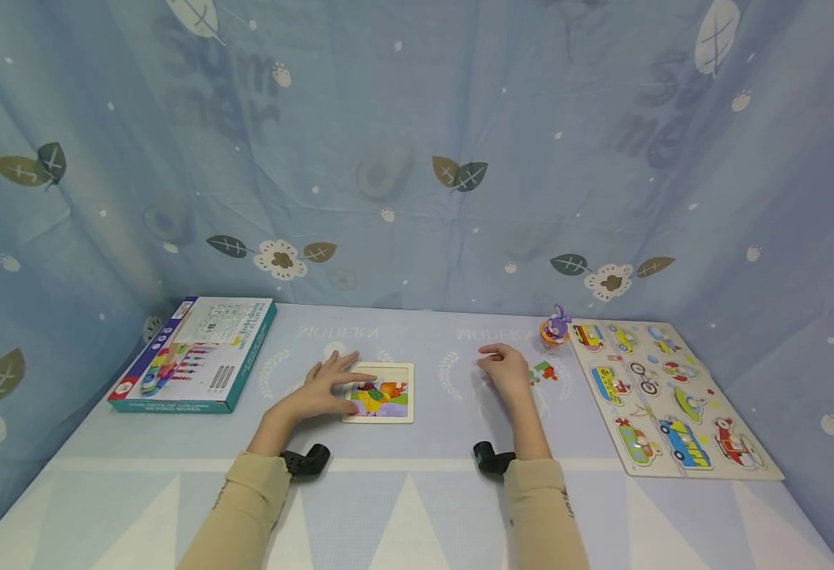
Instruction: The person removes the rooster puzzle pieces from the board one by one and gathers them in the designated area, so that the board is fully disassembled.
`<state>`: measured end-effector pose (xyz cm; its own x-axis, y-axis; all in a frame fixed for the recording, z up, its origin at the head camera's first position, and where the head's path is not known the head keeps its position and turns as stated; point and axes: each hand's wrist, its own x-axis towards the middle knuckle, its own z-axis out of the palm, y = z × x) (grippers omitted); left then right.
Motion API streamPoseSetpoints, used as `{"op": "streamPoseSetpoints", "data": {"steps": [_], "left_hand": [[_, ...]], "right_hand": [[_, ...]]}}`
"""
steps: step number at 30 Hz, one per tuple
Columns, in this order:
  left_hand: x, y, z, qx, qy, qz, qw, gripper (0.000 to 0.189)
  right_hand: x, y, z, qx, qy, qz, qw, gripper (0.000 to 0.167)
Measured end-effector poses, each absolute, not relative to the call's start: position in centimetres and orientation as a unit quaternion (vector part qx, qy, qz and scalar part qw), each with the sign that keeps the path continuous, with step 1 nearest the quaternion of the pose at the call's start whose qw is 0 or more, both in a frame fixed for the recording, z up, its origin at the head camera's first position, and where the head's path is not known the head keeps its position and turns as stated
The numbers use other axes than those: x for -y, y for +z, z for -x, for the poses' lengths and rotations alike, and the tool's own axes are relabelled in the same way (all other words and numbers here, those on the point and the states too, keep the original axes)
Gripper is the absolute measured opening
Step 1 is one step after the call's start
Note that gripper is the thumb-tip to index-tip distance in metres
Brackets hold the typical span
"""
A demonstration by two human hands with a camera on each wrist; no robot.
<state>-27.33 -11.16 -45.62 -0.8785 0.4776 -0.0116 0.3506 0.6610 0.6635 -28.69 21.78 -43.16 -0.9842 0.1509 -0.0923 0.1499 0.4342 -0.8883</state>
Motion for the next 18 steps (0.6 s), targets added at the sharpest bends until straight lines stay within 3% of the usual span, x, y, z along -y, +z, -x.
{"op": "streamPoseSetpoints", "data": {"steps": [7,18], "left_hand": [[11.2,-45.3,27.0,-0.901,0.336,-0.244,0.126,0.051],[11.2,-45.4,27.0,-0.899,0.337,-0.248,0.128,0.050]], "right_hand": [[-21.0,-43.2,28.7,0.844,0.532,0.071,0.004,0.031],[-19.7,-43.3,28.6,0.841,0.538,0.047,-0.003,0.028]]}}
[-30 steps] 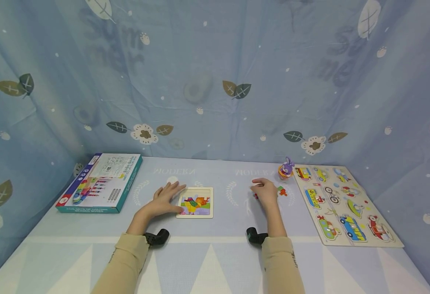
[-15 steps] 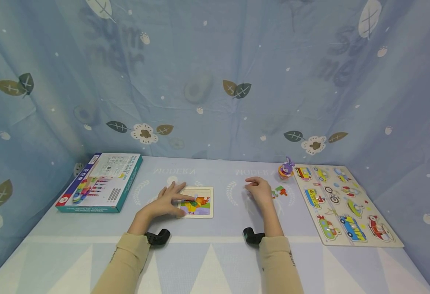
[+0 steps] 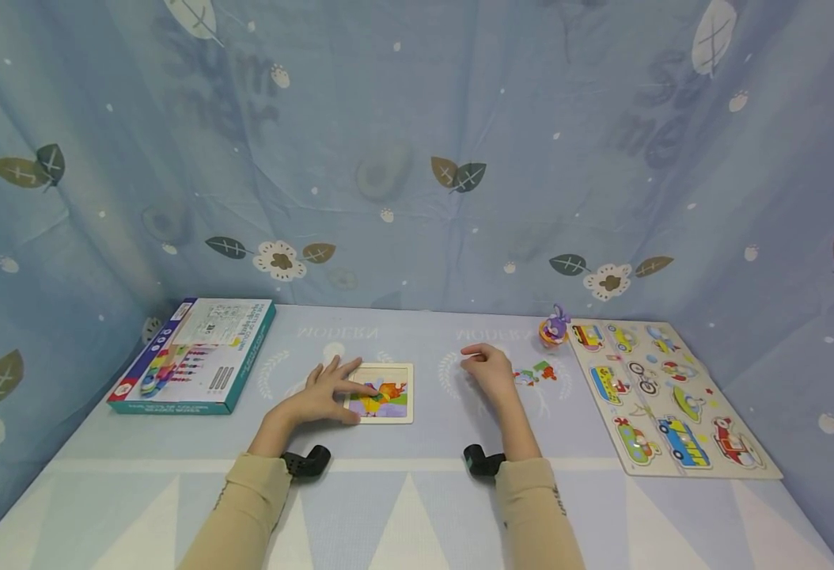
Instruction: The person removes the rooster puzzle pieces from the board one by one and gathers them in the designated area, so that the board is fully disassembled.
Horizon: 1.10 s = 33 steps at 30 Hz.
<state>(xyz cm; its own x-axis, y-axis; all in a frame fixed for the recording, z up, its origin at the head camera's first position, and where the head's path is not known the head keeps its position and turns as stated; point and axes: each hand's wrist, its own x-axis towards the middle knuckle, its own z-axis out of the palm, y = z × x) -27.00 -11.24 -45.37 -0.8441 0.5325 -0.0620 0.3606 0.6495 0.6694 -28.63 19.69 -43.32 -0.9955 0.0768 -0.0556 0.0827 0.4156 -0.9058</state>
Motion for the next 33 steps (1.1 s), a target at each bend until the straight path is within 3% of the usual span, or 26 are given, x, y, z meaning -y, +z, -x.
{"op": "streamPoseSetpoints", "data": {"steps": [33], "left_hand": [[11.2,-45.6,27.1,-0.902,0.333,-0.250,0.118,0.050]], "right_hand": [[-15.7,-43.3,27.9,-0.844,-0.535,-0.010,0.037,0.024]]}}
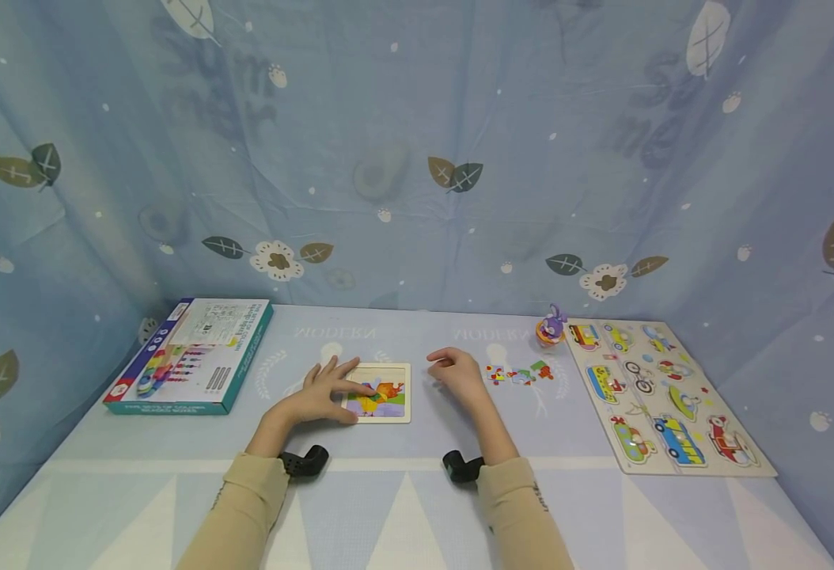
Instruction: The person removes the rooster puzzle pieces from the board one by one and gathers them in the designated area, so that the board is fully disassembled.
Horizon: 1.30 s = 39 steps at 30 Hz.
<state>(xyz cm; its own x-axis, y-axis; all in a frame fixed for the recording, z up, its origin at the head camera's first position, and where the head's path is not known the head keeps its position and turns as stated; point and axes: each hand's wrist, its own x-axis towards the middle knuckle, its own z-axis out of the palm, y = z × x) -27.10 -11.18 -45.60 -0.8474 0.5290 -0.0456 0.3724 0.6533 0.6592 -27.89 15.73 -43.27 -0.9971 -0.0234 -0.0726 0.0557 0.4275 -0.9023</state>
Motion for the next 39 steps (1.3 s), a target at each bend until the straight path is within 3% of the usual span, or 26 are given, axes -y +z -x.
{"op": "streamPoseSetpoints", "data": {"steps": [22,39], "left_hand": [[11.3,-45.7,27.2,-0.905,0.329,-0.243,0.120,0.050],[11.2,-45.9,27.2,-0.904,0.328,-0.244,0.121,0.049]], "right_hand": [[-13.4,-43.8,27.6,-0.858,-0.507,0.027,0.077,0.020],[-12.8,-44.6,27.3,-0.919,-0.367,0.105,0.093,0.024]]}}
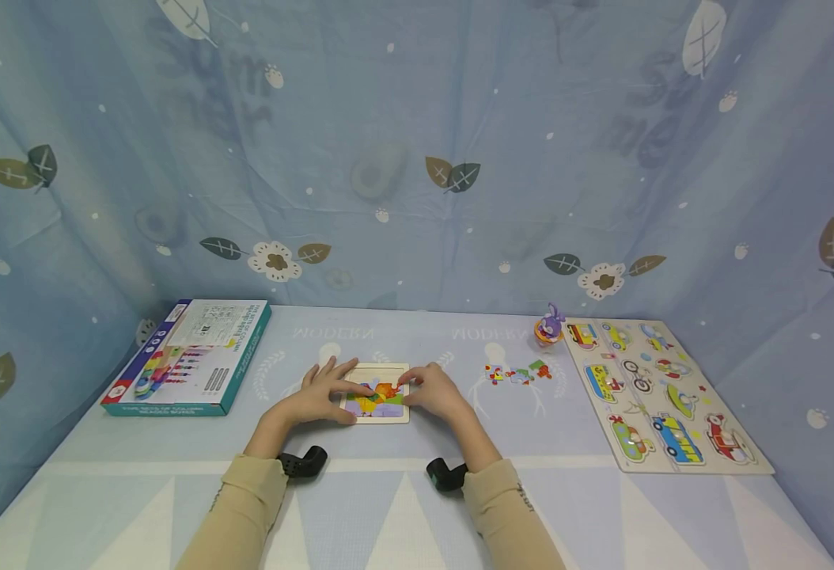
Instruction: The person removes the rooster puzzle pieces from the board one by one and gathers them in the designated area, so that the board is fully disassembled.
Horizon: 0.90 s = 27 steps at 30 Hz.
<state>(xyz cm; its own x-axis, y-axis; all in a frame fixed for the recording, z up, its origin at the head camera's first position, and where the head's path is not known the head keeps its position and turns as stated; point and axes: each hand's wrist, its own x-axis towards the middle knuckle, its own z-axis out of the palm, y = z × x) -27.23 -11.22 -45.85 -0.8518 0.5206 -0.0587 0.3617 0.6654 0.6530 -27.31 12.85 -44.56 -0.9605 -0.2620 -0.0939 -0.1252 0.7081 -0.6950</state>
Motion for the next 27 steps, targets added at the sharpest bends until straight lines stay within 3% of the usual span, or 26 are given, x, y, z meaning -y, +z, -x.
{"op": "streamPoseSetpoints", "data": {"steps": [27], "left_hand": [[11.16,-45.75,27.18,-0.904,0.331,-0.243,0.119,0.050]], "right_hand": [[-12.80,-44.58,27.42,-0.882,-0.457,0.098,0.058,0.009]]}}
